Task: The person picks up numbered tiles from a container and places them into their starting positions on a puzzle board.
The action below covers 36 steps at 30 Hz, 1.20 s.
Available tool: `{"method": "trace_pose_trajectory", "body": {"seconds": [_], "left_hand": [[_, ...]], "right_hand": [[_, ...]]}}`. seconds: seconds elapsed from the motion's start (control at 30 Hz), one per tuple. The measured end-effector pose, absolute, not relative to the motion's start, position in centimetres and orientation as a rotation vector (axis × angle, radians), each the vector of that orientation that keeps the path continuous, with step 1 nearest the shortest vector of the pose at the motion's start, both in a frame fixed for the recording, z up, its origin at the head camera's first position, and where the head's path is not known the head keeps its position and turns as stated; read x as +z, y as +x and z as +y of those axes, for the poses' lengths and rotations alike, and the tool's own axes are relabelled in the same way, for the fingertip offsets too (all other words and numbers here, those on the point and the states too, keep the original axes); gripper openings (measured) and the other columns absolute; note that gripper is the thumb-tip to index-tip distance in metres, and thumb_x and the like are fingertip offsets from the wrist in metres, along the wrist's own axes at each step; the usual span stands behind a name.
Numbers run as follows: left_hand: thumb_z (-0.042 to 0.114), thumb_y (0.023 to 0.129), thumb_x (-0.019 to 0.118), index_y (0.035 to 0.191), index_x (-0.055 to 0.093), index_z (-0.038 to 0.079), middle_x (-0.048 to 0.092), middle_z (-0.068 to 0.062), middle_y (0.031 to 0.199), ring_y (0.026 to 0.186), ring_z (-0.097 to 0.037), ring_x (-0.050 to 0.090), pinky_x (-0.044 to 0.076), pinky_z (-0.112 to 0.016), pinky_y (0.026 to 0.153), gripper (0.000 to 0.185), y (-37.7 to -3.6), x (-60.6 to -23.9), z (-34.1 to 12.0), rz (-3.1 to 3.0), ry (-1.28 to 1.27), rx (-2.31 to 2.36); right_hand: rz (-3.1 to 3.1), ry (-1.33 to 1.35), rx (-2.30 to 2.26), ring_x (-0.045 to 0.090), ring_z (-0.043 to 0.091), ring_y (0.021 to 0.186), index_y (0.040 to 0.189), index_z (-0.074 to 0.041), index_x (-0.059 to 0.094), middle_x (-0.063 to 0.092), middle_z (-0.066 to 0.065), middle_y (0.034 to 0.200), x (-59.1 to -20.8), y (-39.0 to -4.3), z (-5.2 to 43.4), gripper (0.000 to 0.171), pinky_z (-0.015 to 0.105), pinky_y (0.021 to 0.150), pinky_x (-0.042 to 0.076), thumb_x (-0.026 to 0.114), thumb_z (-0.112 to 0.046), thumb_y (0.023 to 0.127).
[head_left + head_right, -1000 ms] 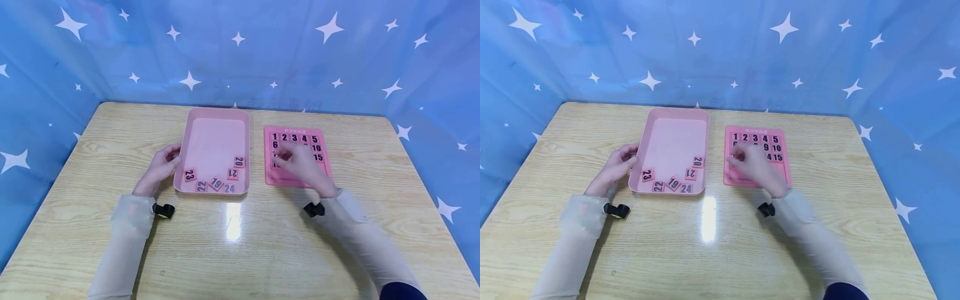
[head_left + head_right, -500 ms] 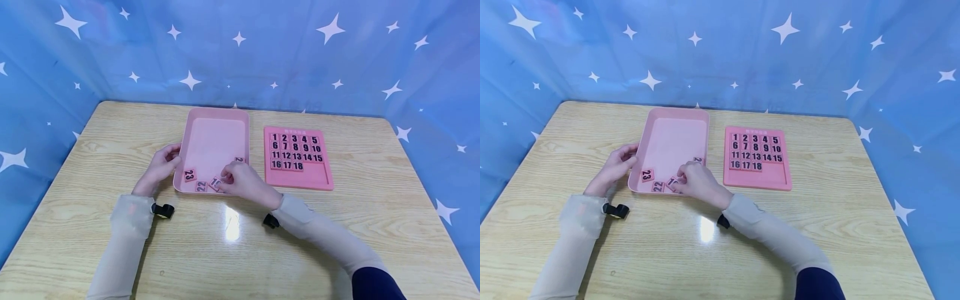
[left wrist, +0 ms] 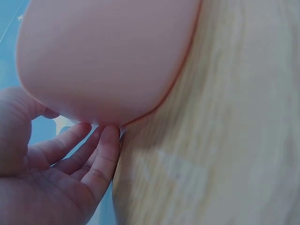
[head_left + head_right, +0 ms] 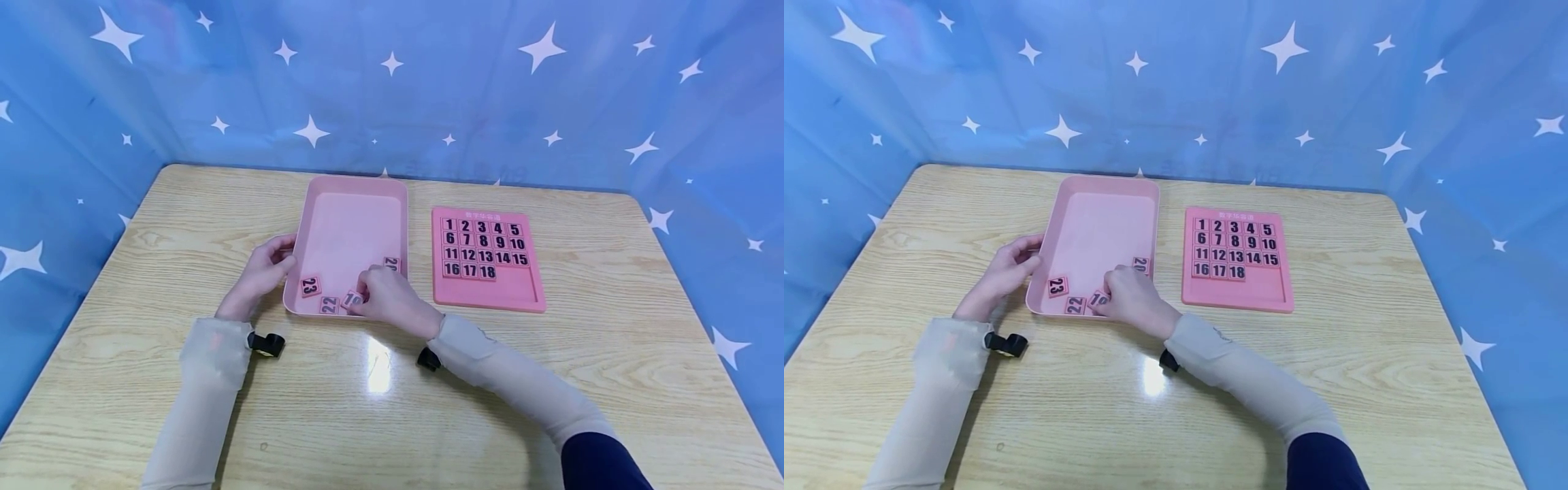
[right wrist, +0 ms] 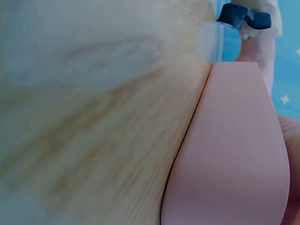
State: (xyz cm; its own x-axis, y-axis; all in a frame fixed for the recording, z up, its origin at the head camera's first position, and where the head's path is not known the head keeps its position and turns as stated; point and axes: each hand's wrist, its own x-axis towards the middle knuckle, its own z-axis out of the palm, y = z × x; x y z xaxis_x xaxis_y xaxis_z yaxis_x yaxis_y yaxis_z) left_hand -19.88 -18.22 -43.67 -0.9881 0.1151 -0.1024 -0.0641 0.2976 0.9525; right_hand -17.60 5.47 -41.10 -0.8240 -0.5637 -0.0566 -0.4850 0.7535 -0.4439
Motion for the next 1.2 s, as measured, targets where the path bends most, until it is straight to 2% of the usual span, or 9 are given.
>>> {"method": "trace_pose_trajectory", "body": {"seconds": [0.17, 0.4, 0.67, 0.8, 0.93, 1.03, 1.2], "left_hand": [[-0.003, 0.089, 0.045, 0.135, 0.038, -0.012, 0.048, -0.031, 0.127, 0.108, -0.034, 0.049, 0.041, -0.012, 0.079, 0.048, -19.9, -43.6, -18.1, 2.412, 0.056, 1.764], [-0.003, 0.089, 0.045, 0.135, 0.039, -0.011, 0.049, -0.03, 0.126, 0.106, -0.032, 0.049, 0.041, -0.012, 0.078, 0.047, -19.9, -43.6, -18.1, 2.415, 0.042, 1.757], [-0.004, 0.089, 0.046, 0.134, 0.04, -0.012, 0.05, -0.031, 0.124, 0.104, -0.03, 0.049, 0.042, -0.012, 0.077, 0.047, -19.8, -43.8, -18.2, 2.413, 0.026, 1.765], [-0.003, 0.089, 0.046, 0.134, 0.04, -0.012, 0.051, -0.031, 0.122, 0.099, -0.022, 0.051, 0.042, -0.011, 0.076, 0.046, -19.7, -44.1, -18.2, 2.427, 0.021, 1.76], [-0.003, 0.088, 0.046, 0.133, 0.041, -0.012, 0.052, -0.031, 0.121, 0.094, -0.016, 0.051, 0.043, -0.012, 0.074, 0.046, -19.7, -44.2, -18.0, 2.425, 0.032, 1.773], [-0.003, 0.088, 0.045, 0.133, 0.04, -0.012, 0.051, -0.032, 0.121, 0.095, -0.017, 0.051, 0.044, -0.012, 0.074, 0.047, -19.8, -44.1, -18.0, 2.417, 0.041, 1.78], [-0.003, 0.088, 0.045, 0.135, 0.038, -0.012, 0.049, -0.032, 0.125, 0.105, -0.03, 0.05, 0.043, -0.012, 0.076, 0.048, -19.9, -44.0, -18.1, 2.395, 0.054, 1.797]], "right_hand": [[2.755, -0.849, -0.584, 0.052, 0.013, 0.063, 0.075, -0.007, 0.065, 0.057, -0.001, 0.069, -41.0, -17.8, 5.5, 0.024, 0.023, 0.06, 0.045, 0.079, -0.025, 0.071], [2.76, -0.891, -0.551, 0.053, 0.014, 0.067, 0.083, -0.003, 0.067, 0.06, 0.002, 0.075, -40.7, -18.1, 5.8, 0.023, 0.025, 0.064, 0.047, 0.078, -0.02, 0.07], [2.765, -0.906, -0.694, 0.051, 0.013, 0.064, 0.088, 0.001, 0.066, 0.06, 0.005, 0.078, -39.0, -18.4, 8.1, 0.028, 0.02, 0.058, 0.046, 0.079, -0.016, 0.069], [2.779, -0.884, -0.797, 0.05, 0.012, 0.062, 0.086, 0.003, 0.065, 0.06, 0.007, 0.077, -38.1, -18.7, 10.8, 0.024, 0.02, 0.056, 0.047, 0.077, -0.013, 0.072], [2.837, -0.846, -0.852, 0.05, 0.014, 0.06, 0.085, 0.001, 0.066, 0.061, 0.007, 0.075, -37.5, -18.8, 14.7, 0.023, 0.027, 0.058, 0.048, 0.077, -0.014, 0.073], [2.897, -0.776, -0.847, 0.054, 0.018, 0.066, 0.087, 0.002, 0.066, 0.063, 0.009, 0.078, -37.4, -19.0, 18.1, 0.026, 0.032, 0.063, 0.05, 0.078, -0.013, 0.07], [2.941, -0.671, -0.859, 0.058, 0.025, 0.072, 0.089, 0.007, 0.065, 0.064, 0.014, 0.081, -37.9, -19.7, 23.9, 0.023, 0.035, 0.066, 0.051, 0.075, -0.002, 0.07]]}}
